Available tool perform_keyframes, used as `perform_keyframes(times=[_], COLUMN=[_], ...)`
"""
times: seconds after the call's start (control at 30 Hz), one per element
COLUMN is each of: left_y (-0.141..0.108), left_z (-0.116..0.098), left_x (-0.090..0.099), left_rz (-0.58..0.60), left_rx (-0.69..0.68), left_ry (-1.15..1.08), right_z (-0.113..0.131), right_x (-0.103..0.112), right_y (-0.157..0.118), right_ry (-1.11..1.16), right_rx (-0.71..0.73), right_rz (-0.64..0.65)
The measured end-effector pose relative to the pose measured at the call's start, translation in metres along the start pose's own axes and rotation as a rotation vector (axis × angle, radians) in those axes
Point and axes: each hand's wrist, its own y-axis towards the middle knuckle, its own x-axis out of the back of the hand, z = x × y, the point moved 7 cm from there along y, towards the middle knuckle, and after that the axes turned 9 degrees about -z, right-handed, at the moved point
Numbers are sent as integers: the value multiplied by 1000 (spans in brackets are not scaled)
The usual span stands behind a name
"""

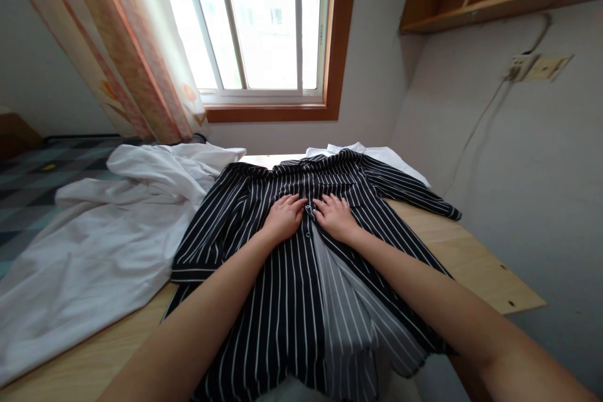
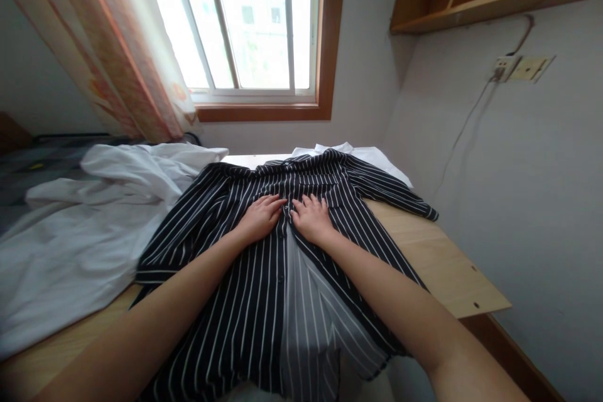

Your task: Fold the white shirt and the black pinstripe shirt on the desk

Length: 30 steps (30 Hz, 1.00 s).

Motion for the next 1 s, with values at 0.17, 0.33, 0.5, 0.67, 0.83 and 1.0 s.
perform_keyframes(times=[0.17,0.33,0.5,0.67,0.83,1.0], left_y=[6,12,14,-5,-39,-43], left_z=[4,-1,-15,-12,-4,0], left_x=[1,9,30,38,22,12], left_rz=[-37,-86,-121,-8,46,76], left_rx=[26,19,-38,-8,25,72], left_ry=[29,64,81,1,13,38], right_z=[1,3,5,3,3,8], right_x=[-1,5,17,23,42,46], right_y=[13,23,22,20,19,-4], right_ry=[-24,-58,-70,20,195,277], right_rx=[65,112,100,92,94,152], right_rz=[5,-36,-124,-140,-141,3])
